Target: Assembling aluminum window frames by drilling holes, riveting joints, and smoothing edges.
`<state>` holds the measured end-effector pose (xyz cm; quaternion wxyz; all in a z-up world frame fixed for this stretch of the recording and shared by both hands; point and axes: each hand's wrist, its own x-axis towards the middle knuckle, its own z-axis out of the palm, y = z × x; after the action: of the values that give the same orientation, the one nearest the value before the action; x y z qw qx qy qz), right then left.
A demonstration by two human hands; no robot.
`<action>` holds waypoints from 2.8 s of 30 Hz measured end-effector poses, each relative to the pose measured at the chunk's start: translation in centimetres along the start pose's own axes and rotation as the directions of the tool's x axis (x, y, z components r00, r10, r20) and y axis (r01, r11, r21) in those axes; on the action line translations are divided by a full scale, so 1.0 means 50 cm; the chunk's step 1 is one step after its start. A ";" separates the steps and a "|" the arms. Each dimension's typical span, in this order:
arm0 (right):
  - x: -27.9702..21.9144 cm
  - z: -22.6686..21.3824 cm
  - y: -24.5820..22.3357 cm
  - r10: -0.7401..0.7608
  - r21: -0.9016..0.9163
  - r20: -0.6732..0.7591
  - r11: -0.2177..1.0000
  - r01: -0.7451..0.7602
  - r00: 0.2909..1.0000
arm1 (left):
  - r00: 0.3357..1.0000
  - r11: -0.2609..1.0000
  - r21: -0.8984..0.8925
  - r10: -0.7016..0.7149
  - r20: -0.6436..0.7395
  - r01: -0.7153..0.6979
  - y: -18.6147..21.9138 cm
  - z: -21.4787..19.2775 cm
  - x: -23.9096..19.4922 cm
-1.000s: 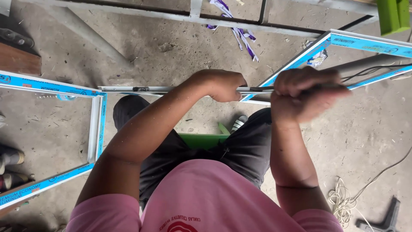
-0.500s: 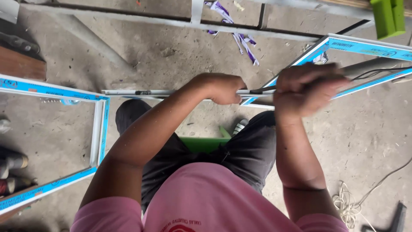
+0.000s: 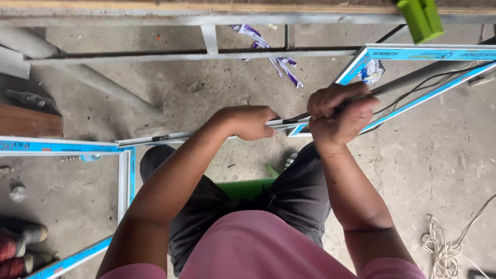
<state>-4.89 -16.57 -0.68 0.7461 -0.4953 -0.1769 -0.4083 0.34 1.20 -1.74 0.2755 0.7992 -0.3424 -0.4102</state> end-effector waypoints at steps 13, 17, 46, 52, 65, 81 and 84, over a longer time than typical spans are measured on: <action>-0.017 0.002 0.004 0.035 0.070 0.013 0.997 -0.035 0.999 | 1.000 0.999 -0.052 -0.009 0.022 0.010 -0.017 0.014 0.000; 0.017 0.025 -0.047 0.055 -0.079 0.070 0.996 -0.049 0.996 | 0.998 0.999 -0.016 -0.051 0.048 0.052 -0.005 0.003 0.006; -0.039 -0.019 -0.016 0.005 0.112 0.106 0.994 -0.017 0.994 | 0.998 0.999 0.029 -0.026 -0.055 0.028 -0.008 0.054 0.002; -0.011 -0.010 -0.055 0.037 0.044 0.162 0.998 -0.045 0.986 | 1.000 1.000 -0.007 -0.017 -0.018 0.017 0.012 0.039 -0.013; -0.033 -0.002 -0.088 0.043 0.022 0.121 0.999 -0.046 0.992 | 0.996 0.997 -0.004 -0.083 0.026 0.083 0.031 0.027 -0.035; 0.033 -0.210 -0.329 0.304 0.190 0.130 0.927 -0.324 0.944 | 0.998 0.984 0.179 0.017 -0.062 -0.005 0.050 0.170 -0.073; 0.008 -0.161 -0.355 0.324 0.492 -0.514 0.870 -0.036 0.794 | 0.995 0.979 0.204 0.020 -0.099 0.001 0.048 0.206 -0.080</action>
<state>-19.72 -26.98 6.55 0.8952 -0.1712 0.0181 -0.4110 -10.83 1.17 -3.42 0.2109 0.8411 -0.3722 -0.3309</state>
